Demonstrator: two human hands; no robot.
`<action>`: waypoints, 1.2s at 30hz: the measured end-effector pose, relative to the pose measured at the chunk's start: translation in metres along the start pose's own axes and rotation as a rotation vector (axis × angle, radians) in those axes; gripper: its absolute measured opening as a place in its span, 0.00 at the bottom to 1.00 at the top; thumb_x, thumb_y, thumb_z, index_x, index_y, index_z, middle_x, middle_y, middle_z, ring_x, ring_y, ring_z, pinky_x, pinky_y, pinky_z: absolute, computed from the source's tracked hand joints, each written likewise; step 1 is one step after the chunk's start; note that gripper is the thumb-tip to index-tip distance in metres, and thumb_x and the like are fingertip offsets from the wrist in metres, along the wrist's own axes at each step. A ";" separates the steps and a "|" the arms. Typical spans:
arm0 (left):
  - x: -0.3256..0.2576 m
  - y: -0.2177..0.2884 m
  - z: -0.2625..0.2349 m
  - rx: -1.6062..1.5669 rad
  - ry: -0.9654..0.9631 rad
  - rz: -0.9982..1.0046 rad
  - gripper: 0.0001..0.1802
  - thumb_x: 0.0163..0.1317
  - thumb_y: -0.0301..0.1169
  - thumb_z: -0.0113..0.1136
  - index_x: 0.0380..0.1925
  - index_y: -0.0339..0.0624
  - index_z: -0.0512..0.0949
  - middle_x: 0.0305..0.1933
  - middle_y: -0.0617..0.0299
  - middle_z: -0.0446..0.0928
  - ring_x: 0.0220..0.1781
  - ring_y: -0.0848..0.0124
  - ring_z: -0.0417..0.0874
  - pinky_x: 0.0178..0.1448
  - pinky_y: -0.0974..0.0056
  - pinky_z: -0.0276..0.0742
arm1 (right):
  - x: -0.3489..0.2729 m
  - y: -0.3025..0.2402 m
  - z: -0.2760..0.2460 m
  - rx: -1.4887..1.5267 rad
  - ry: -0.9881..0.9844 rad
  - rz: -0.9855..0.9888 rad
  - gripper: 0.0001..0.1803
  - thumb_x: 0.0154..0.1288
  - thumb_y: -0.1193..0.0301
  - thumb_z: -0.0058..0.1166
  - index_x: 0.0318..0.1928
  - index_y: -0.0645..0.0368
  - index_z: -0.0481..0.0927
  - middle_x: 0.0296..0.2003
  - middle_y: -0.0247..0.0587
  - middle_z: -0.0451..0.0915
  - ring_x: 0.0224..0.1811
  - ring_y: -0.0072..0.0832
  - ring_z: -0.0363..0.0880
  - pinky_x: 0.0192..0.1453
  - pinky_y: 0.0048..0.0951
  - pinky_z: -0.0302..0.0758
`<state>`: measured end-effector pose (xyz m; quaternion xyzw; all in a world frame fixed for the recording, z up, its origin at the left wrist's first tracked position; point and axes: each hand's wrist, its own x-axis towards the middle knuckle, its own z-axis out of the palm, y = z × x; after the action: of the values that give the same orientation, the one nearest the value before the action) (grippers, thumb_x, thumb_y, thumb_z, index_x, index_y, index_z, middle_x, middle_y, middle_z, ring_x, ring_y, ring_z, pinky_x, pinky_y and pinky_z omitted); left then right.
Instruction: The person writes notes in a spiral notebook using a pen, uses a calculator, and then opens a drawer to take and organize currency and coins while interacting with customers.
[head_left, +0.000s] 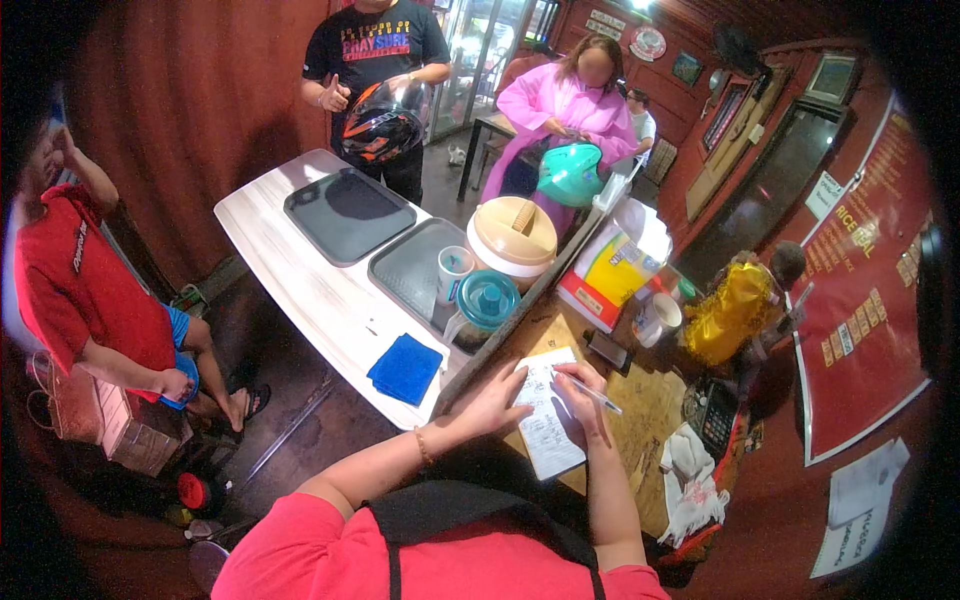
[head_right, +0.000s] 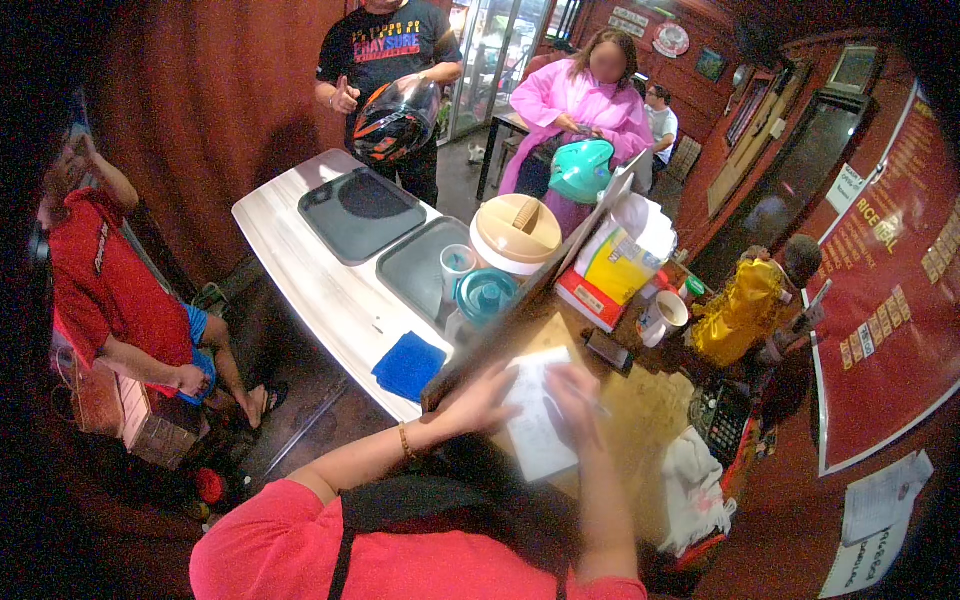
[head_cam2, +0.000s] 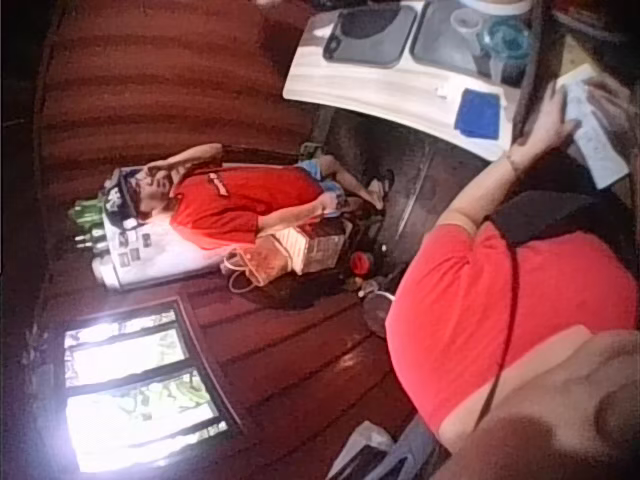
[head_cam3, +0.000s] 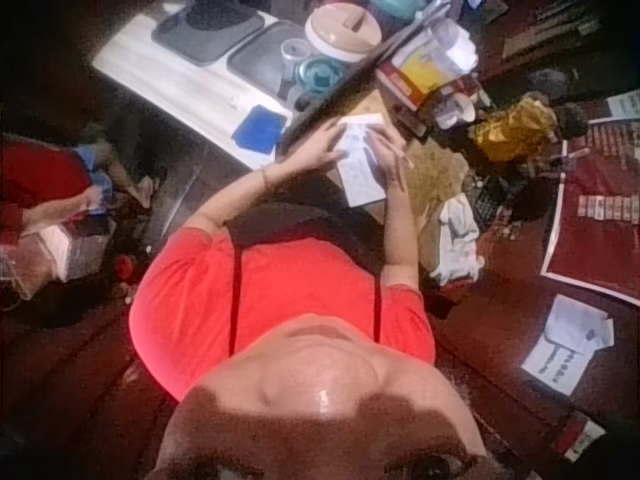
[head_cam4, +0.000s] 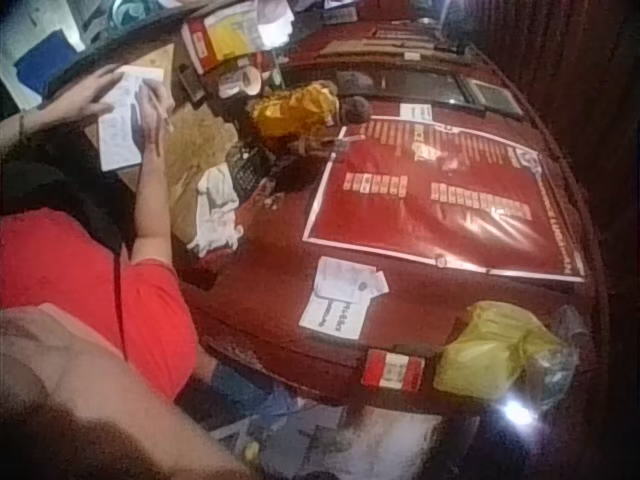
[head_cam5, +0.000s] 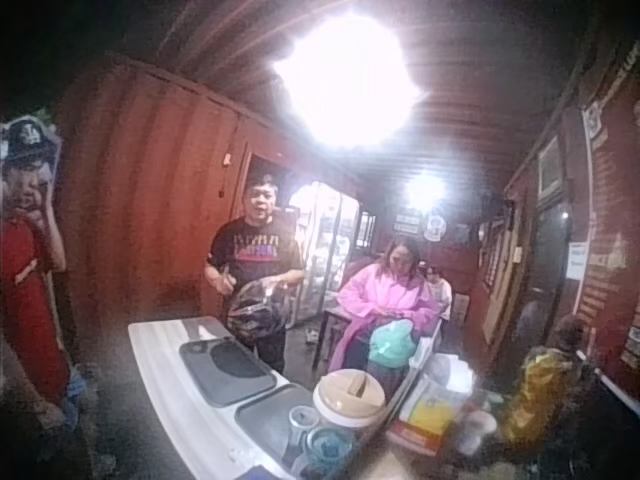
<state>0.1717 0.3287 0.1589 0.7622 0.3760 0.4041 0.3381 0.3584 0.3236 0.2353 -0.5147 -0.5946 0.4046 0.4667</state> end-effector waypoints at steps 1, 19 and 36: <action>-0.001 0.000 0.001 0.000 -0.001 -0.001 0.41 0.51 0.37 0.67 0.62 0.30 0.61 0.68 0.34 0.53 0.68 0.43 0.59 0.69 0.55 0.60 | -0.001 -0.001 0.000 0.000 0.000 0.001 0.08 0.58 0.74 0.59 0.38 0.62 0.80 0.34 0.34 0.78 0.35 0.21 0.76 0.34 0.21 0.74; 0.003 0.019 -0.013 0.187 -0.043 -0.035 0.32 0.55 0.41 0.64 0.58 0.37 0.71 0.69 0.35 0.54 0.69 0.46 0.60 0.69 0.56 0.59 | 0.014 0.045 -0.026 -0.147 0.239 -0.235 0.02 0.57 0.79 0.56 0.32 0.63 0.79 0.25 0.35 0.79 0.28 0.20 0.77 0.32 0.20 0.73; 0.000 0.021 -0.007 0.146 -0.079 -0.074 0.32 0.55 0.38 0.66 0.58 0.37 0.71 0.70 0.42 0.55 0.70 0.51 0.61 0.68 0.58 0.63 | 0.004 0.050 -0.028 -0.328 0.030 -0.211 0.07 0.52 0.72 0.49 0.26 0.63 0.77 0.19 0.45 0.75 0.22 0.29 0.75 0.28 0.30 0.70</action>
<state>0.1713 0.3198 0.1790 0.7857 0.4188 0.3324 0.3111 0.3977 0.3344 0.1945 -0.5247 -0.6962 0.2435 0.4251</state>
